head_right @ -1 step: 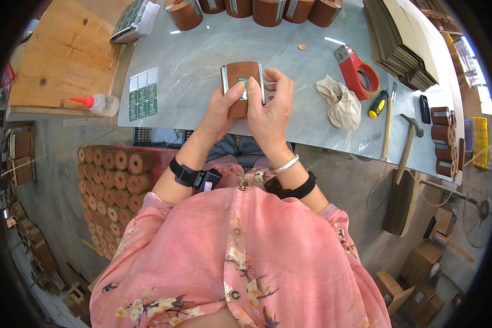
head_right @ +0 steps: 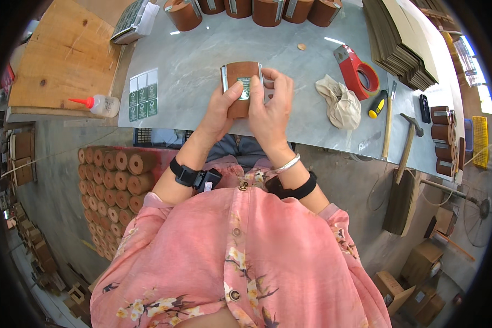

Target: The recorder applies labels and wraps cardboard around cylindrical wooden components in a factory setting.

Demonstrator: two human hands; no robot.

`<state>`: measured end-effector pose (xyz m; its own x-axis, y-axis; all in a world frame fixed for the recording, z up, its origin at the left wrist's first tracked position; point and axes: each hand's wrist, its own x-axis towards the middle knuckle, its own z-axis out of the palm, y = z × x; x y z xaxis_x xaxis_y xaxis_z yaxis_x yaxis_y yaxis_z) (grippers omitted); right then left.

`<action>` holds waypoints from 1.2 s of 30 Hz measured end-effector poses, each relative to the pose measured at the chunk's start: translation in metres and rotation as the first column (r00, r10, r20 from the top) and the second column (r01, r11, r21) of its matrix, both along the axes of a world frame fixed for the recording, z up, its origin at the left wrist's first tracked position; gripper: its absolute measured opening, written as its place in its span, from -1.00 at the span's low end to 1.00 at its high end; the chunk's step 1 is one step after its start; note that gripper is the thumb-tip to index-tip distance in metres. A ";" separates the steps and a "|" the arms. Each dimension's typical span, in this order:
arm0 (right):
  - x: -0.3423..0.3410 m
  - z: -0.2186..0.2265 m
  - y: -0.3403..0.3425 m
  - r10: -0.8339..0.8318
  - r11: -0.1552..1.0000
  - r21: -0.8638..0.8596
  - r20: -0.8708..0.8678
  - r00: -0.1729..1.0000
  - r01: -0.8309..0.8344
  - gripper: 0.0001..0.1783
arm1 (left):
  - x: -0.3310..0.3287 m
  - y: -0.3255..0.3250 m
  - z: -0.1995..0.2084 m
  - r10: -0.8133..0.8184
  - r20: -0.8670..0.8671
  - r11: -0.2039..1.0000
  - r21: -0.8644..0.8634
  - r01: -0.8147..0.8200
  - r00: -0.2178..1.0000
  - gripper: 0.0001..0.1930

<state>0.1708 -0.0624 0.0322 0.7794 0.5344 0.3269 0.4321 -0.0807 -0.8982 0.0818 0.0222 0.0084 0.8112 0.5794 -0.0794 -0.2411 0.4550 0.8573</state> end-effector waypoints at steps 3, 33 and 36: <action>0.014 0.003 0.005 0.078 0.983 0.177 -0.178 0.981 -0.046 -0.55 | 0.000 0.002 -0.004 -0.011 0.024 0.992 -0.125 0.014 1.000 -0.35; 0.392 0.119 -0.094 -0.206 0.514 -0.571 0.642 0.738 0.640 0.06 | -0.013 0.027 -0.007 -0.236 0.225 0.827 -0.463 0.317 0.945 -0.15; 0.389 0.121 -0.072 -0.106 0.462 -0.684 0.589 0.801 0.564 0.06 | -0.012 0.026 -0.006 -0.225 0.217 0.822 -0.481 0.305 0.950 -0.15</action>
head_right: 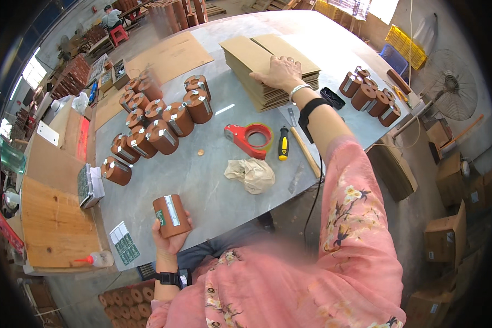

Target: The recorder applies labels and wraps cardboard around cylindrical wooden components in a factory setting.

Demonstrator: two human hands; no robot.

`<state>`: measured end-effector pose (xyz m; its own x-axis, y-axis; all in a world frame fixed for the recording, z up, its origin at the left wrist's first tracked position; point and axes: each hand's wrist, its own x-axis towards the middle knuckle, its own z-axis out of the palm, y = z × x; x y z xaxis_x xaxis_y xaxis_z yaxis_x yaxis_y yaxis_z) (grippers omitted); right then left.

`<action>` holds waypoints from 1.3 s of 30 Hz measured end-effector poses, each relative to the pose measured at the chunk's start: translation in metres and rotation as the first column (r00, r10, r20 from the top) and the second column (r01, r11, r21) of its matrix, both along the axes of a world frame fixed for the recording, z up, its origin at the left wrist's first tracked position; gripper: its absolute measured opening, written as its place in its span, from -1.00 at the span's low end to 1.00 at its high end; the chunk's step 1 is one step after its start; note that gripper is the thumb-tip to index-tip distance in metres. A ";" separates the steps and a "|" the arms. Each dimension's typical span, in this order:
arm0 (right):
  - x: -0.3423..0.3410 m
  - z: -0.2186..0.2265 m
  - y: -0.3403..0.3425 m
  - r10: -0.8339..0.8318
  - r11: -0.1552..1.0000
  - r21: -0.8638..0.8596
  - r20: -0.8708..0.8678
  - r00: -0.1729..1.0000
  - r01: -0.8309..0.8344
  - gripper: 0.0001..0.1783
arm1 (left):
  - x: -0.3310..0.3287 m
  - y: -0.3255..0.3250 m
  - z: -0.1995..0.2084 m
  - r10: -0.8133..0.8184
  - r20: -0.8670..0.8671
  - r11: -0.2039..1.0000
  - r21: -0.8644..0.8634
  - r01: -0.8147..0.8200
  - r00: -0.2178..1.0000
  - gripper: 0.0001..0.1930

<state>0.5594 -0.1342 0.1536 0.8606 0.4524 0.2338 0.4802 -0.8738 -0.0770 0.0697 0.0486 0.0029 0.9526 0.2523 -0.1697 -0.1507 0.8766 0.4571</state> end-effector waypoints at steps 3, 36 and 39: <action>-0.001 0.001 0.012 -0.052 0.997 -0.053 -0.087 0.995 0.048 0.02 | -0.001 0.000 -0.001 0.018 -0.015 1.000 0.002 -0.018 1.000 -0.15; -0.396 -0.125 -0.022 0.727 0.686 0.240 -0.190 0.660 -0.687 -0.10 | -0.019 0.008 0.073 0.551 -0.059 -0.423 0.840 0.340 0.832 0.12; -0.395 -0.127 -0.022 0.721 0.692 0.237 -0.182 0.669 -0.682 -0.18 | -0.004 0.008 0.067 0.606 -0.144 -0.482 0.716 0.505 0.782 0.06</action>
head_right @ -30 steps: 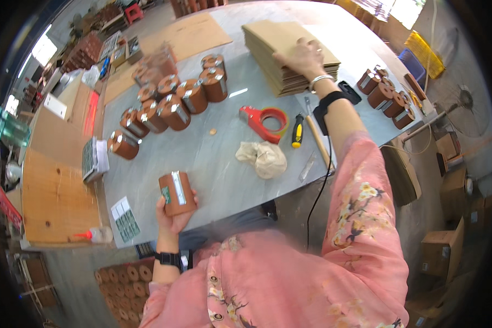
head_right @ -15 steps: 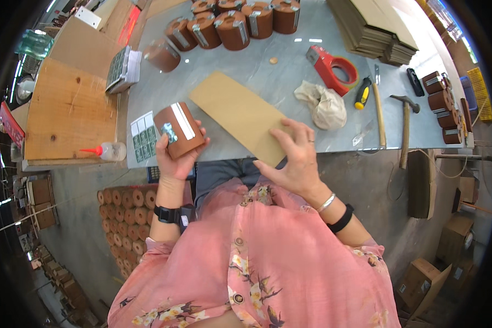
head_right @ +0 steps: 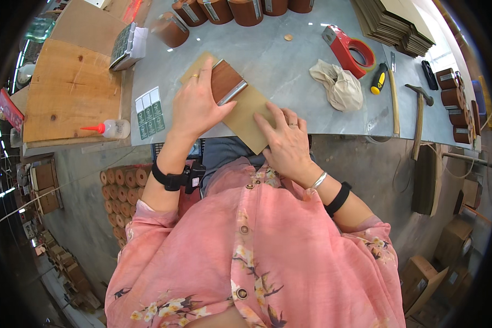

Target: The recorder applies labels and wraps cardboard around cylindrical wooden components in a factory setting.

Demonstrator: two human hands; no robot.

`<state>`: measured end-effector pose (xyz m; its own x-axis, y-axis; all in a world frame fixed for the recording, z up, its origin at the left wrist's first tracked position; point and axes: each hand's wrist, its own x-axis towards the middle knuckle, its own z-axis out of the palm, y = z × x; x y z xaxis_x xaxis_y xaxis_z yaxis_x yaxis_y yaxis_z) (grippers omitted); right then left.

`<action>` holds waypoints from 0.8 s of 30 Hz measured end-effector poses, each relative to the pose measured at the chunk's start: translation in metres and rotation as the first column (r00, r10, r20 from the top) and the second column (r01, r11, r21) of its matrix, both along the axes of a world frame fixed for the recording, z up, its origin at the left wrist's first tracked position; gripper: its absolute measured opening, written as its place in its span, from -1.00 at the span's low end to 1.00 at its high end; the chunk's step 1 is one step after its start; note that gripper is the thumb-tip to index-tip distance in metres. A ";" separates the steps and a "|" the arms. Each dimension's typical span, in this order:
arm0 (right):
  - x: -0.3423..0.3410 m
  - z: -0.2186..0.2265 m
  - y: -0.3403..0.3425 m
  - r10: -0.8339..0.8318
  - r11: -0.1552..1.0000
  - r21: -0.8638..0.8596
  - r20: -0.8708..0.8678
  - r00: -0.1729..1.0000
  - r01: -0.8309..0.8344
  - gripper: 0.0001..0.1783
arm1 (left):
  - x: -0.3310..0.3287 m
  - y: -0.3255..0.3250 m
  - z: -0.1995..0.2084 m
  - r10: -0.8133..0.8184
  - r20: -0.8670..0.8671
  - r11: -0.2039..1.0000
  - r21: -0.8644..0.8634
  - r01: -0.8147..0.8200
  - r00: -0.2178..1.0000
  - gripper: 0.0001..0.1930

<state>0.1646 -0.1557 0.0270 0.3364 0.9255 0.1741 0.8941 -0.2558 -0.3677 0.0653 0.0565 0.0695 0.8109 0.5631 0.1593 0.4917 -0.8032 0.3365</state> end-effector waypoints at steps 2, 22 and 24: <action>-0.001 -0.001 0.001 -0.008 1.000 0.027 -0.011 1.000 0.008 -0.20 | 0.004 0.002 -0.005 -0.080 -0.016 0.982 0.168 0.081 0.997 -0.01; 0.003 -0.005 0.001 -0.008 0.999 0.042 0.035 0.999 0.007 -0.27 | -0.027 0.027 -0.036 0.179 0.367 0.737 -0.665 0.123 0.913 -0.28; 0.003 -0.005 0.002 -0.007 0.999 0.047 0.029 1.000 0.006 -0.27 | -0.026 0.029 -0.038 0.191 0.353 0.688 -0.713 0.132 0.916 -0.31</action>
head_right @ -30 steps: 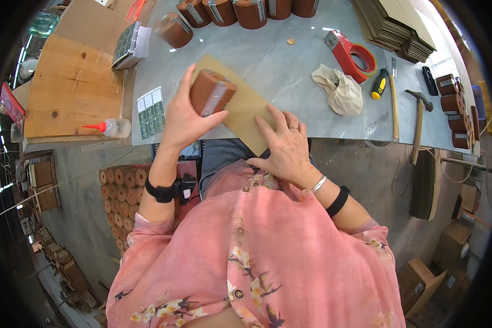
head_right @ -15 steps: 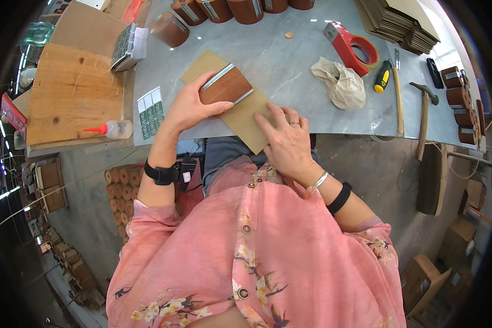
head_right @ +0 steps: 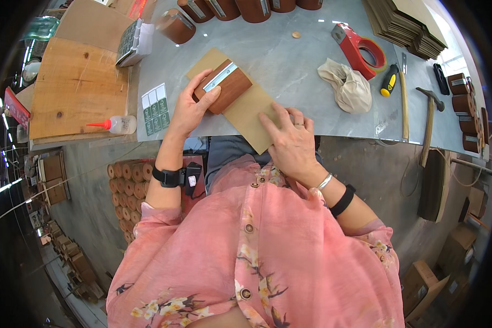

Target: The recorder applies labels and wraps cardboard around cylindrical wooden components in a factory setting.

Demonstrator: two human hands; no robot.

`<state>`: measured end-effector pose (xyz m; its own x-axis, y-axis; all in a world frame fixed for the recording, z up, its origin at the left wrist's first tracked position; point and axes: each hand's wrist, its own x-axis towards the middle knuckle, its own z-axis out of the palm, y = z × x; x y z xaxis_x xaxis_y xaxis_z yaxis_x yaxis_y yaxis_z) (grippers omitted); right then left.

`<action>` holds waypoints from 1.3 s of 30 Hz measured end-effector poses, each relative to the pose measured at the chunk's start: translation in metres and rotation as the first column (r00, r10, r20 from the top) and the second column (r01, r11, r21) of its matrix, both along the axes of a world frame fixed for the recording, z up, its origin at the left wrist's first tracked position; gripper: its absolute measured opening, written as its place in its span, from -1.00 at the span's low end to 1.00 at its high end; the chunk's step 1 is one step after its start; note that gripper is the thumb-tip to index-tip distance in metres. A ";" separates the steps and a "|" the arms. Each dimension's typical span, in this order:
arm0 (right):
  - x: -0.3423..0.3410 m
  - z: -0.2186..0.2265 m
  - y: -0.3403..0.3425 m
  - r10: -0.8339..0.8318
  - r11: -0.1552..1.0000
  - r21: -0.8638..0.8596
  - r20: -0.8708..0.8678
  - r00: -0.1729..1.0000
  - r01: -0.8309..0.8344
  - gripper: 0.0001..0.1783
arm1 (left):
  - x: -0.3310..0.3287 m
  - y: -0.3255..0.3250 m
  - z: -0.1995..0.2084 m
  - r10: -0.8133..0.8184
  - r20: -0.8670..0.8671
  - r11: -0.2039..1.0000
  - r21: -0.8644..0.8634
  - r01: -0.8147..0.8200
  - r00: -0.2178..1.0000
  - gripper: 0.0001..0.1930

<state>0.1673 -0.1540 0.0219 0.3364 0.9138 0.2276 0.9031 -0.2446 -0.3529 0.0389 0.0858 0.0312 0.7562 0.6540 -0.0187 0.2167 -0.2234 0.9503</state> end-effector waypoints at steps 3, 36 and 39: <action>0.000 0.000 0.000 0.001 1.000 0.007 -0.002 1.000 -0.001 -0.28 | 0.002 0.000 -0.001 0.030 0.071 0.993 -0.114 -0.021 0.997 -0.32; 0.054 0.084 0.146 0.508 0.806 0.218 0.222 0.832 -0.551 -0.84 | 0.014 0.026 -0.032 0.140 0.197 0.976 -0.192 -0.101 0.971 -0.64; 0.054 0.082 0.170 0.537 0.792 0.214 0.204 0.819 -0.572 -0.86 | 0.012 0.027 -0.032 0.062 0.221 0.996 -0.082 -0.045 0.973 -0.74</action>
<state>0.2215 0.0161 0.1035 -0.2579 0.8377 0.4813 0.8960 0.3938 -0.2053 0.0513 0.1127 -0.0004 0.7111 0.6966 0.0950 0.0072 -0.1423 0.9898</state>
